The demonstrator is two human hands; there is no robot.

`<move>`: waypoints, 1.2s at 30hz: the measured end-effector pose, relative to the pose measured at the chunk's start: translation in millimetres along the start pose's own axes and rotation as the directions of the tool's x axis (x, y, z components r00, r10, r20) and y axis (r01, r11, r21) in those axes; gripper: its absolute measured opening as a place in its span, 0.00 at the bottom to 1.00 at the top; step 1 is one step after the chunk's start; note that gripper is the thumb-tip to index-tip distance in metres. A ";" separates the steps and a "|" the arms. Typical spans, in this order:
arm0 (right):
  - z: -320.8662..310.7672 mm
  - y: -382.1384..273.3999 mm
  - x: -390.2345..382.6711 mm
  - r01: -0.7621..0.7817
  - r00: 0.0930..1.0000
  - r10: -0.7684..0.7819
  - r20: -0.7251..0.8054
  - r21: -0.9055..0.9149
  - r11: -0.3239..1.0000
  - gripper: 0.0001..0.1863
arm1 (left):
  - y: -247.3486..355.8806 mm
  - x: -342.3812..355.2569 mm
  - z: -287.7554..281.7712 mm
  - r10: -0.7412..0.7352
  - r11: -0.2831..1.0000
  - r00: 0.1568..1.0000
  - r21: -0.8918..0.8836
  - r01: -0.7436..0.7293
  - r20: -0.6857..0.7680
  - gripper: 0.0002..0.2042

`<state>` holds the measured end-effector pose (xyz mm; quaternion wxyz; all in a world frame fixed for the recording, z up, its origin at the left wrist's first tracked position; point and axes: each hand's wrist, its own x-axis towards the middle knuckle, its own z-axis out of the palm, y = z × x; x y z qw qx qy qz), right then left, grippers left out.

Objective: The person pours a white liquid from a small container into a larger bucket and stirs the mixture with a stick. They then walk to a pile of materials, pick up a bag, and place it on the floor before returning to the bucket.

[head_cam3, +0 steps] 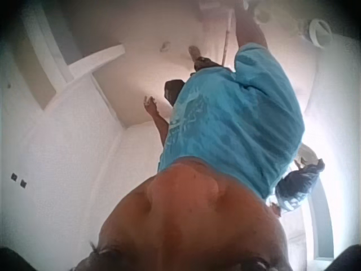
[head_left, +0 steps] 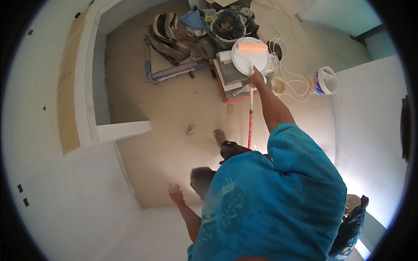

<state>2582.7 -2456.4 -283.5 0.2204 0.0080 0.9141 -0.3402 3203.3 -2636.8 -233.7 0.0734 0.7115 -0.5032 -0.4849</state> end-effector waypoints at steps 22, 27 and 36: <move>143.8 -19.6 -100.1 -0.438 0.826 0.493 0.274 -0.240 0.866 0.20 | 95.8 443.8 -25.6 -0.245 0.922 0.700 -0.064 0.383 0.671 0.16; 159.6 -76.3 -70.8 -0.396 0.907 0.410 0.099 -0.132 0.909 0.21 | 357.5 513.5 60.0 0.189 0.979 0.868 -0.022 -0.201 0.458 0.14; 204.7 -104.4 -1.8 -0.282 0.957 0.268 -0.115 -0.128 0.951 0.17 | 572.5 482.4 169.7 0.392 0.777 0.850 0.368 -0.511 0.353 0.17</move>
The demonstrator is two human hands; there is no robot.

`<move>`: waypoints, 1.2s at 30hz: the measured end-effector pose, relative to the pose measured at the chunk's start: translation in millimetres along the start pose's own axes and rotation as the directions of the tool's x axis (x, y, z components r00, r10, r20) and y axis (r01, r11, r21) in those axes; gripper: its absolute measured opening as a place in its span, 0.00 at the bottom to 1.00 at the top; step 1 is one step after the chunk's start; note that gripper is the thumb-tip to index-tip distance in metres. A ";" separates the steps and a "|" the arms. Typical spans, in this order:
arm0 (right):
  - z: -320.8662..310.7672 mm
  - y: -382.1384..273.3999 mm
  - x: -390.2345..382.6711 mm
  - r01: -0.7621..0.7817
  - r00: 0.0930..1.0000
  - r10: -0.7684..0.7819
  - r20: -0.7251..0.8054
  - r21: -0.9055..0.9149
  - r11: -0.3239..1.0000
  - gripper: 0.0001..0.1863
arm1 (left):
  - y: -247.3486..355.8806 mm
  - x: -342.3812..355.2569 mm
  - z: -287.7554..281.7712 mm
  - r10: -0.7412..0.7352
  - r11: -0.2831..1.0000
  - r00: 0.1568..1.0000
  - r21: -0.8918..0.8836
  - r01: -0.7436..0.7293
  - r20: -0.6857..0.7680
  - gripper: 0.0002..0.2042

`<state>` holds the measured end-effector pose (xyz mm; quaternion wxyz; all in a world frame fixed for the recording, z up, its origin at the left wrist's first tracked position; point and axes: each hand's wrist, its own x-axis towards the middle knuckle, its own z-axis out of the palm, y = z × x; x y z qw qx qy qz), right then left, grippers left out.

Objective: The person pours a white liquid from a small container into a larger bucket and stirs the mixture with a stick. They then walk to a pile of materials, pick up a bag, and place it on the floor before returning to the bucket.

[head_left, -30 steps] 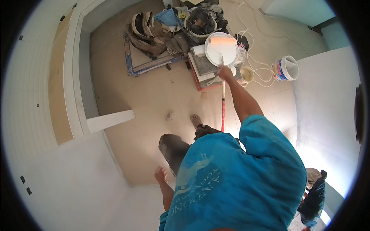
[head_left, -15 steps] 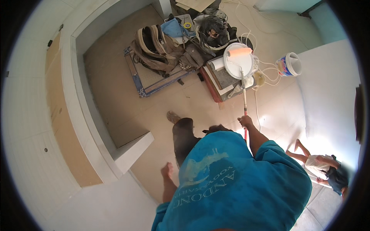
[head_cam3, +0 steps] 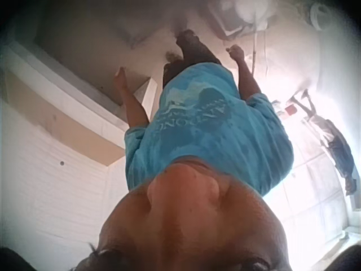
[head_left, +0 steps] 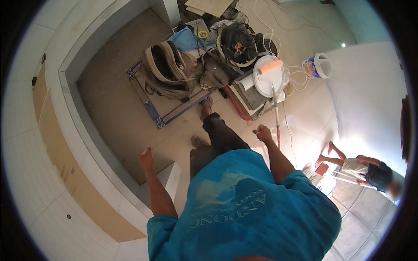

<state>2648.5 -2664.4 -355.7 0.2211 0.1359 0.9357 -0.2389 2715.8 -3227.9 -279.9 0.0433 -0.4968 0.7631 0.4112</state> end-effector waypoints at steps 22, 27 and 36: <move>-11.2 -217.1 241.8 0.351 0.936 -0.346 -0.060 0.222 0.910 0.09 | 162.6 117.9 35.0 0.166 0.831 0.952 0.483 -0.276 0.258 0.18; 70.7 -308.3 237.1 0.510 0.855 -0.518 -0.020 0.209 0.834 0.23 | 210.6 185.7 66.8 0.343 0.834 0.862 0.301 -0.462 0.373 0.16; 97.4 -495.3 214.8 0.186 0.936 -0.146 -0.320 0.099 0.977 0.28 | 202.7 326.2 131.2 0.062 0.900 0.900 0.365 -0.237 0.432 0.39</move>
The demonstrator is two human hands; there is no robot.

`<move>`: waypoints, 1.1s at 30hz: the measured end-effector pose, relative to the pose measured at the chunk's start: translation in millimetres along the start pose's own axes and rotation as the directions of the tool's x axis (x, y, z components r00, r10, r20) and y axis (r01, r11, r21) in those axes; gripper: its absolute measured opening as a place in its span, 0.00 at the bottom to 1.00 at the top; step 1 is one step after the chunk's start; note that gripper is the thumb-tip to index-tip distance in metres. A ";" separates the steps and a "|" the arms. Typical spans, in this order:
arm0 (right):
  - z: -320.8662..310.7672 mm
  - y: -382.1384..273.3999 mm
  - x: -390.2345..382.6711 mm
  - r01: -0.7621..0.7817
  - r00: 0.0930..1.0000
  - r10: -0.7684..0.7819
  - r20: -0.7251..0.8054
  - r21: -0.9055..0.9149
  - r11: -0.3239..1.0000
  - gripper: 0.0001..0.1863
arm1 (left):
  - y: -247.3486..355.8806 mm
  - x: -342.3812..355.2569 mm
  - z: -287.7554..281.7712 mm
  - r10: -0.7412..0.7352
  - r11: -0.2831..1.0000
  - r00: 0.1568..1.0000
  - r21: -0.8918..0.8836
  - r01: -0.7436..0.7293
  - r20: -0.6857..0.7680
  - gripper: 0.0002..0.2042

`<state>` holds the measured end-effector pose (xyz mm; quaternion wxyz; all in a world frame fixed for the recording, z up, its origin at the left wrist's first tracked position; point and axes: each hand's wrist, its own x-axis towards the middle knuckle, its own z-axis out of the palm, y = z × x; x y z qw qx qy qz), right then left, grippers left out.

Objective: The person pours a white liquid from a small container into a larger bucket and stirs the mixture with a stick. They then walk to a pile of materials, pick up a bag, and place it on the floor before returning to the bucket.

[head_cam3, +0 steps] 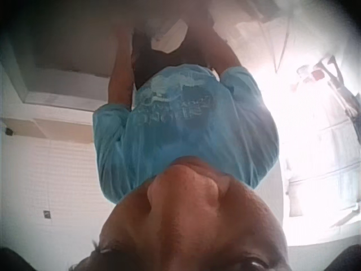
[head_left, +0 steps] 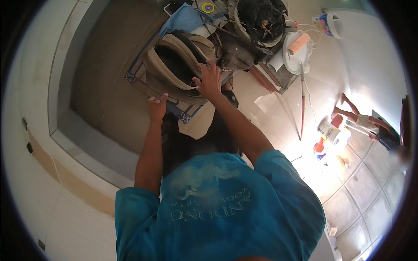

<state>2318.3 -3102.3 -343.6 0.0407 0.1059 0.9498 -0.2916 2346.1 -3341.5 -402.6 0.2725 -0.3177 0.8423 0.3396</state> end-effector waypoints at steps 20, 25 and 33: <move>-31.3 31.5 179.5 0.126 0.975 -0.019 0.222 -0.478 0.870 0.22 | 3.4 42.5 -1.8 0.129 0.966 0.945 -0.253 -0.051 0.302 0.22; -40.8 97.1 187.5 0.181 0.974 -0.082 0.210 -0.515 0.838 0.22 | 19.7 40.8 -29.8 0.160 0.925 0.923 -0.381 -0.016 0.350 0.23; -39.4 78.3 142.4 0.178 0.976 -0.121 0.183 -0.334 0.926 0.21 | -36.8 86.8 -19.2 0.159 0.861 0.907 -0.505 0.066 0.390 0.25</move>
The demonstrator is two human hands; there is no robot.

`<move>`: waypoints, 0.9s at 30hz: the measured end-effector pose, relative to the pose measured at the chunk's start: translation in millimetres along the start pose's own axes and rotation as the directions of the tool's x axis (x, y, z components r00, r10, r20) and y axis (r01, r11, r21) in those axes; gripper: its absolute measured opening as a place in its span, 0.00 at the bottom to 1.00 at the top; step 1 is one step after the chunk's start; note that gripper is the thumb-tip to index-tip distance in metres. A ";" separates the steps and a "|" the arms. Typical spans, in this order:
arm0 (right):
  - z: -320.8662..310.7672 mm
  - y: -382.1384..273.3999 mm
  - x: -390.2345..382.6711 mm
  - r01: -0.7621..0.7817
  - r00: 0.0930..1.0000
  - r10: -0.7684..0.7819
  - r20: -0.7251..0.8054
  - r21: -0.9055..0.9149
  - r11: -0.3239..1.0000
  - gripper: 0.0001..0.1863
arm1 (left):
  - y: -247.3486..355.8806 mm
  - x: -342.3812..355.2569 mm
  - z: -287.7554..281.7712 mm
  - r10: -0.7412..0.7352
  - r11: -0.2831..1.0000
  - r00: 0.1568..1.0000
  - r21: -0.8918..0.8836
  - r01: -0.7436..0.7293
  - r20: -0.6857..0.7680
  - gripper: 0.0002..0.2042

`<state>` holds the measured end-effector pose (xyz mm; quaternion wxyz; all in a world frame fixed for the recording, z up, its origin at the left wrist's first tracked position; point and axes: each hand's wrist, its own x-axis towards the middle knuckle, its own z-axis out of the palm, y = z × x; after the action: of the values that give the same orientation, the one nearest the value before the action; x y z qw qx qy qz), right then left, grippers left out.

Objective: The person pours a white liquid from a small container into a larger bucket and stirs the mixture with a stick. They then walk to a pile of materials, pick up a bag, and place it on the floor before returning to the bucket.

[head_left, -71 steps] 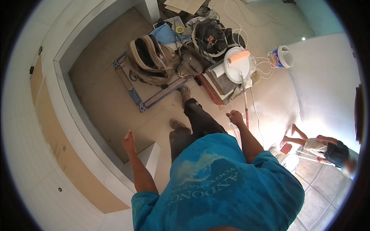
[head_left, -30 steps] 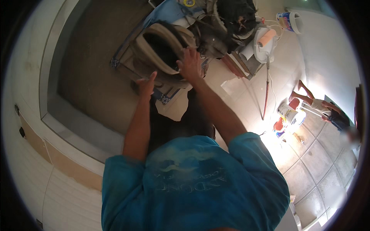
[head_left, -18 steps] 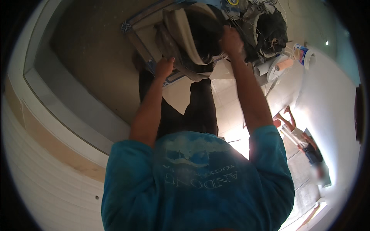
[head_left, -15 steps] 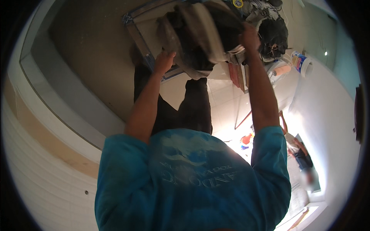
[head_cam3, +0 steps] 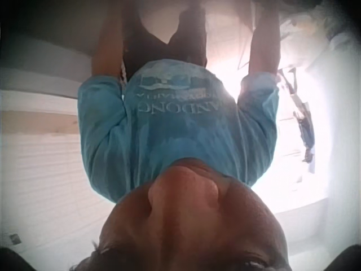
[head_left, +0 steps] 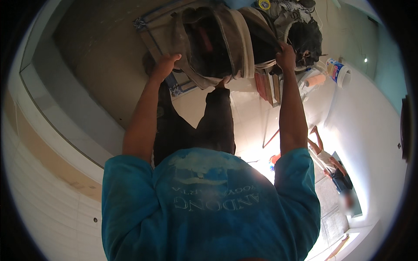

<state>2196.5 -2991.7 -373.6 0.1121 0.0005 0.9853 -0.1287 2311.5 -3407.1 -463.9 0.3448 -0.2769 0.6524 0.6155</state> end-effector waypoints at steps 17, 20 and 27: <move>80.4 -188.1 -158.4 -0.023 0.948 -0.040 0.317 0.192 0.981 0.24 | -15.0 -38.5 27.0 -0.116 0.978 0.993 0.173 0.118 -0.021 0.22; 105.0 -190.5 -161.1 -0.047 0.952 -0.016 0.306 0.197 0.979 0.23 | -14.4 -36.4 33.7 -0.113 0.986 0.993 -0.124 0.108 -0.028 0.25; 102.5 -188.0 -149.4 -0.033 0.878 -0.087 0.470 0.242 0.970 0.23 | 47.1 -52.3 118.0 0.146 0.919 0.931 0.395 -0.002 -0.336 0.38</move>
<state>2359.2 -3195.4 -389.4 0.3484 -0.0314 0.9040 -0.2457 2319.2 -3288.9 -394.2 0.2439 -0.2852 0.8232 0.4260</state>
